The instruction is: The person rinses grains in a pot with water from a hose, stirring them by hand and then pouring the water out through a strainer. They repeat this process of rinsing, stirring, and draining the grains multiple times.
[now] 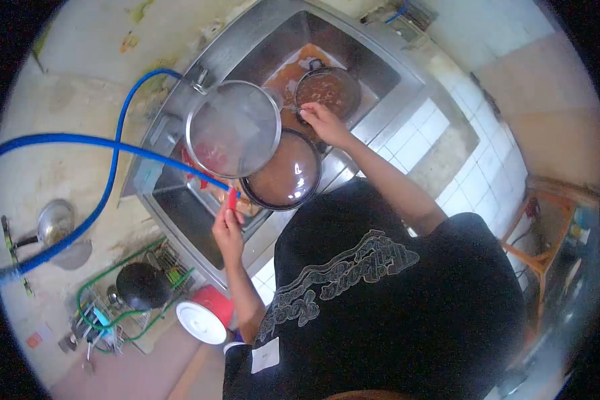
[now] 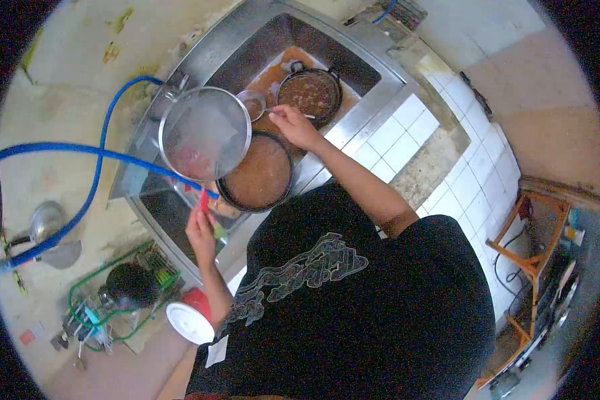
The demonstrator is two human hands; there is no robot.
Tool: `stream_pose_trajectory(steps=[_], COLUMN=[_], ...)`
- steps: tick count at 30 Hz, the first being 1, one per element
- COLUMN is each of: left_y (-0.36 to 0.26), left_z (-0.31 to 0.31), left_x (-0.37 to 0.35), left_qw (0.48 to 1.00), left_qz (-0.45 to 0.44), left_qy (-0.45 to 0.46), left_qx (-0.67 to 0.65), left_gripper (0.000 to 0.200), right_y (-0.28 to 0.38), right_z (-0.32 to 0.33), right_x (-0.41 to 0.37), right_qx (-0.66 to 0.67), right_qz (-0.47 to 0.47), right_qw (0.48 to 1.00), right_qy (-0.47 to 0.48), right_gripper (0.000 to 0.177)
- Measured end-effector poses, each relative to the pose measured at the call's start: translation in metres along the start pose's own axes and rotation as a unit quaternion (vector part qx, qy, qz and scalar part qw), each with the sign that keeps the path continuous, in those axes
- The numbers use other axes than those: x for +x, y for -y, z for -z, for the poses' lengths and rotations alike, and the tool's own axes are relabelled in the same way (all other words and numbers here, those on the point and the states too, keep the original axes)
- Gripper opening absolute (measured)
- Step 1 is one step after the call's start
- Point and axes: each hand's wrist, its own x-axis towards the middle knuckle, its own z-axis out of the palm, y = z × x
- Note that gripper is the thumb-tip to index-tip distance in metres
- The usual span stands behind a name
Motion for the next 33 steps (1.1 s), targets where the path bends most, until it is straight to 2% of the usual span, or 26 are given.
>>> stream_pose_trajectory(steps=[1, 2, 3, 4, 6, 7, 8, 10, 12, 13, 14, 15, 16, 18, 19, 20, 21, 22, 24, 25, 27, 28, 30, 31, 32, 33], left_y=[0.017, 0.035, 0.046, 0.057, 0.072, 0.088, 0.097, 0.108, 0.112, 0.117, 0.120, 0.111, 0.125, 0.154, 0.155, 0.130, 0.112, 0.110, 0.113, 0.113, 0.115, 0.114, 0.109, 0.108, 0.107, 0.107], left_z=[0.004, 0.006, 0.007, 0.008, 0.011, 0.012, 0.010, 0.006, -0.003, -0.011, -0.019, -0.031, -0.036, -0.048, -0.054, -0.061, -0.063, -0.064, -0.066, -0.071, -0.086, -0.091, -0.096, -0.098, -0.100, -0.103], left_x=[-0.012, -0.023, -0.033, -0.041, -0.053, -0.057, -0.059, -0.061, -0.063, -0.066, -0.071, -0.079, -0.092, -0.111, -0.112, -0.103, -0.094, -0.083, -0.053, -0.043, -0.026, -0.023, -0.022, -0.019, -0.017, -0.014], left_qw=[1.000, 0.998, 0.994, 0.993, 0.982, 0.979, 0.980, 0.986, 0.987, 0.982, 0.962, 0.892, 0.887, 0.831, 0.828, 0.923, 0.968, 0.968, 0.920, 0.920, 0.934, 0.934, 0.958, 0.954, 0.954, 0.944], left_qz=[0.005, 0.053, 0.101, 0.106, 0.169, 0.171, 0.175, 0.152, 0.160, 0.155, 0.143, 0.243, 0.239, 0.381, 0.379, 0.289, 0.187, 0.190, 0.328, 0.328, 0.350, 0.349, 0.246, 0.231, 0.232, 0.240], left_qy=[-0.009, 0.010, 0.030, 0.021, 0.074, 0.093, 0.082, 0.058, 0.026, -0.100, -0.224, -0.323, -0.337, -0.201, -0.210, -0.054, 0.106, 0.099, 0.086, 0.081, -0.022, -0.021, -0.145, -0.180, -0.173, -0.218], left_qx=[0.002, -0.020, -0.042, -0.044, -0.044, -0.054, -0.057, -0.030, -0.003, -0.034, -0.062, -0.201, -0.205, -0.352, -0.355, -0.248, -0.127, -0.130, -0.197, -0.201, -0.066, -0.066, 0.032, 0.065, 0.071, -0.060], left_gripper=[0.030, 0.030, 0.030, 0.030, 0.030, 0.027, 0.027, 0.026, 0.026, 0.024, 0.025, 0.033, 0.033, 0.038, 0.038, 0.043, 0.048, 0.048, 0.056, 0.056, 0.055, 0.055, 0.047, 0.037, 0.037, 0.032], right_y=[0.002, 0.001, 0.001, 0.001, 0.022, 0.029, 0.020, -0.007, -0.012, -0.015, -0.016, -0.013, -0.010, 0.012, 0.008, -0.001, -0.008, -0.008, -0.003, -0.002, 0.000, 0.000, -0.001, -0.003, -0.004, -0.006], right_z=[-0.006, -0.010, -0.017, -0.021, -0.023, -0.024, -0.028, -0.038, -0.041, -0.043, -0.044, -0.046, -0.047, -0.049, -0.053, -0.059, -0.064, -0.066, -0.066, -0.067, -0.066, -0.066, -0.069, -0.070, -0.071, -0.072], right_x=[0.001, 0.002, 0.005, 0.005, 0.003, 0.002, 0.005, 0.015, 0.018, 0.022, 0.028, 0.032, 0.035, 0.032, 0.036, 0.040, 0.041, 0.040, 0.040, 0.038, 0.038, 0.039, 0.040, 0.040, 0.041, 0.042], right_qx=[-0.062, -0.124, -0.106, -0.108, -0.046, -0.057, -0.059, -0.186, -0.208, -0.241, -0.272, -0.321, -0.321, -0.341, -0.341, -0.356, -0.371, -0.371, -0.371, -0.373, -0.373, -0.373, -0.440, -0.437, -0.453, -0.468], right_qz=[0.032, 0.065, 0.058, 0.059, -0.004, 0.010, 0.012, 0.126, 0.155, 0.172, 0.192, 0.191, 0.202, 0.136, 0.142, 0.147, 0.152, 0.154, 0.151, 0.155, 0.127, 0.127, 0.126, 0.120, 0.116, 0.113], right_qw=[0.997, 0.989, 0.992, 0.992, 0.992, 0.983, 0.981, 0.963, 0.953, 0.942, 0.930, 0.912, 0.908, 0.912, 0.909, 0.908, 0.905, 0.904, 0.905, 0.903, 0.910, 0.910, 0.879, 0.882, 0.874, 0.866], right_qy=[-0.018, -0.036, -0.018, -0.008, 0.119, 0.172, 0.183, 0.151, 0.155, 0.158, 0.158, 0.168, 0.178, 0.183, 0.190, 0.166, 0.141, 0.149, 0.140, 0.144, 0.130, 0.128, 0.130, 0.130, 0.132, 0.134], right_gripper=[0.044, 0.044, 0.044, 0.044, 0.043, 0.041, 0.041, 0.040, 0.039, 0.039, 0.040, 0.043, 0.043, 0.048, 0.048, 0.049, 0.051, 0.051, 0.055, 0.055, 0.043, 0.043, 0.043, 0.043, 0.044, 0.045])
